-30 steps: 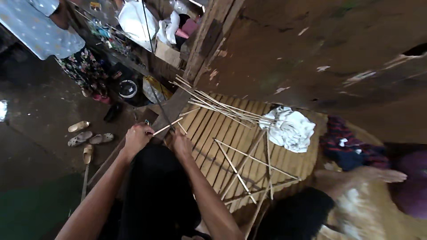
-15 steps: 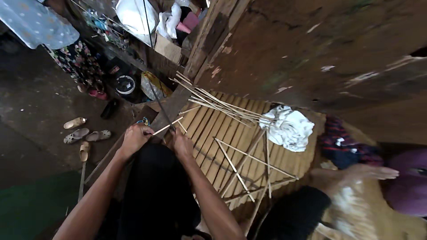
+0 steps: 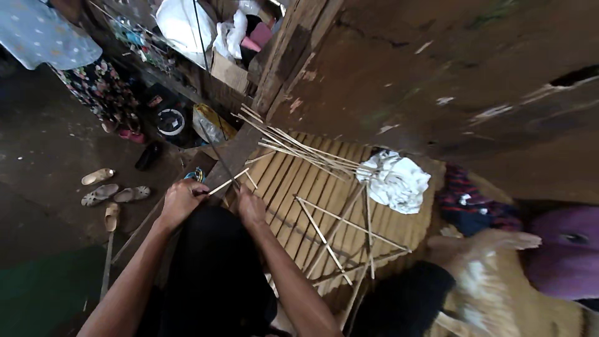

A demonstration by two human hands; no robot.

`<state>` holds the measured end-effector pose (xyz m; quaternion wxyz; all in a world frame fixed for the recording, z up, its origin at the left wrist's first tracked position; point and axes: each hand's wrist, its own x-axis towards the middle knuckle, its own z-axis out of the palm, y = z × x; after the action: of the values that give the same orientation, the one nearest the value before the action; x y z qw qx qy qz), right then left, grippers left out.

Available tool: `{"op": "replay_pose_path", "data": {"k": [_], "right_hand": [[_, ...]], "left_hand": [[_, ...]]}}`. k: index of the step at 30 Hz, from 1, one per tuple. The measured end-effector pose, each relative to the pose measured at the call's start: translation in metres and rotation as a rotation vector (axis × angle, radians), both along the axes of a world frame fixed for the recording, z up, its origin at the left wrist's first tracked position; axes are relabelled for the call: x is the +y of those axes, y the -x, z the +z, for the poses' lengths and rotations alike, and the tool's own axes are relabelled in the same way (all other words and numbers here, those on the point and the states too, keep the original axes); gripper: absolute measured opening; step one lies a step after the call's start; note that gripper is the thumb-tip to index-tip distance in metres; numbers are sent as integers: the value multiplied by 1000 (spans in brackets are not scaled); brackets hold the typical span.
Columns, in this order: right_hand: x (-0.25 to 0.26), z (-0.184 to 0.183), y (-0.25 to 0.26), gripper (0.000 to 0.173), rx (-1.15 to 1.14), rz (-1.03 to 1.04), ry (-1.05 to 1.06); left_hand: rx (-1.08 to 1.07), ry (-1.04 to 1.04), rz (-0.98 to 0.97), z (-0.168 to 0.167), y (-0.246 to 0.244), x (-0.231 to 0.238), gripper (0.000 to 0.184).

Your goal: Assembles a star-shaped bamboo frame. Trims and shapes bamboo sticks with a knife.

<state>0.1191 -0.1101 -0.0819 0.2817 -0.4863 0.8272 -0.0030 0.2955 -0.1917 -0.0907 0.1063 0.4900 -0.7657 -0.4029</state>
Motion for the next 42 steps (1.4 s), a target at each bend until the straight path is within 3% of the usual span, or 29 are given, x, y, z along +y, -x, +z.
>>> {"op": "replay_pose_path", "data": {"k": [4, 11, 17, 20, 22, 28, 33, 37, 42], "right_hand": [[4, 11, -6, 41, 36, -4, 117], [0, 2, 1, 41, -13, 39, -33], [3, 23, -4, 43, 39, -45, 63], [4, 5, -2, 43, 6, -35, 47], [3, -8, 0, 43, -4, -5, 2], [2, 7, 1, 41, -13, -7, -17], [13, 44, -3, 41, -8, -72, 98], [37, 65, -7, 38, 25, -96, 307], [73, 77, -9, 33, 44, -83, 516]], "left_hand": [[77, 12, 43, 19, -6, 7, 13], [63, -67, -10, -3, -3, 2, 16], [135, -10, 55, 21, -10, 6, 16], [178, 6, 125, 21, -10, 6, 17], [162, -2, 119, 19, -5, 5, 18], [11, -13, -17, 15, 20, 1, 20], [-27, -221, -97, 40, 37, -11, 29], [219, -446, -105, 69, 48, -3, 22], [225, -420, -91, 112, 50, 31, 19]]}}
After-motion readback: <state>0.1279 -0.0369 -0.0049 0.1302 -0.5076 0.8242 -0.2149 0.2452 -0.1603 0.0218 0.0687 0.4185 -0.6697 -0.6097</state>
